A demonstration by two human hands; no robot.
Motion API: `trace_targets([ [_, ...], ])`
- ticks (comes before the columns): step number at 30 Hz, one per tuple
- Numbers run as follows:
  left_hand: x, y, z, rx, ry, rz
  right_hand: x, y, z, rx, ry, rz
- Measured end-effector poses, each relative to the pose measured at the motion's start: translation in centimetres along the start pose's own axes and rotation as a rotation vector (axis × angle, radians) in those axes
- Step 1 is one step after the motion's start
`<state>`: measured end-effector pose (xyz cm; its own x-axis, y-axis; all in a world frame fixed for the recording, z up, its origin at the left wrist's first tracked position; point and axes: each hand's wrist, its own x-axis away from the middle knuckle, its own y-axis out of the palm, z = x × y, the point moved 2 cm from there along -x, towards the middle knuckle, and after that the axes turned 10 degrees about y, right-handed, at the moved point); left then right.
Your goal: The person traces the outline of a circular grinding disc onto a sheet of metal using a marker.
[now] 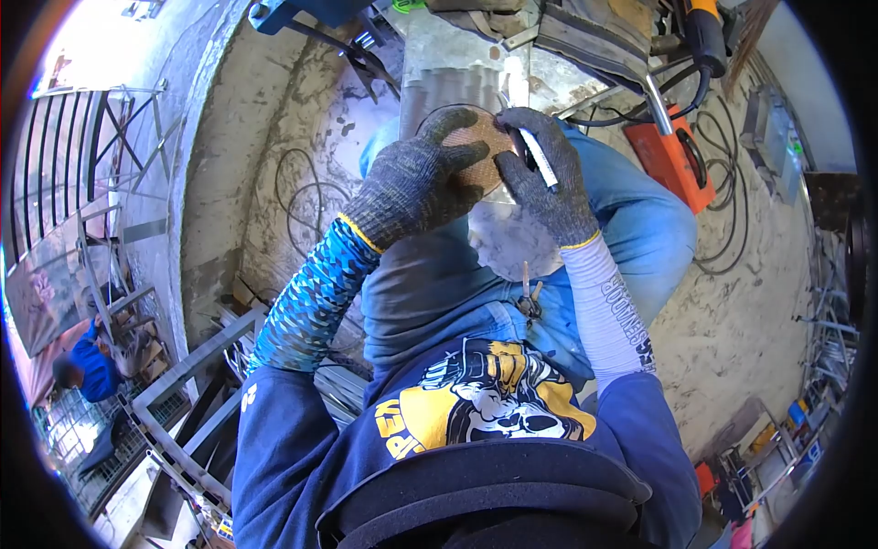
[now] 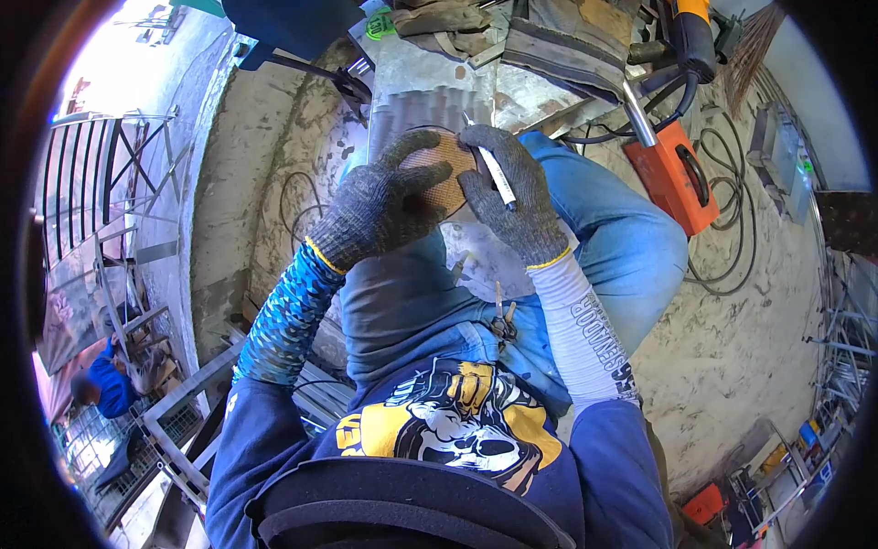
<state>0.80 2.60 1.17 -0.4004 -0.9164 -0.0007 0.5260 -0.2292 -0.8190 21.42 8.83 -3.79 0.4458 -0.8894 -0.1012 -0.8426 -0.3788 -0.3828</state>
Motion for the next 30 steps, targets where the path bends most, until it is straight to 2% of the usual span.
trace_targets([
  [14,0.5,0.2,-0.5,0.027,0.014,0.056,-0.3,0.0,-0.3,0.038,-0.018,0.009],
  [22,1.1,0.8,0.1,-0.064,0.008,0.105,-0.3,0.1,-0.4,-0.017,0.031,-0.008],
  [30,0.8,0.2,-0.1,0.015,-0.057,0.008,-0.2,0.4,0.0,-0.036,0.041,0.022],
])
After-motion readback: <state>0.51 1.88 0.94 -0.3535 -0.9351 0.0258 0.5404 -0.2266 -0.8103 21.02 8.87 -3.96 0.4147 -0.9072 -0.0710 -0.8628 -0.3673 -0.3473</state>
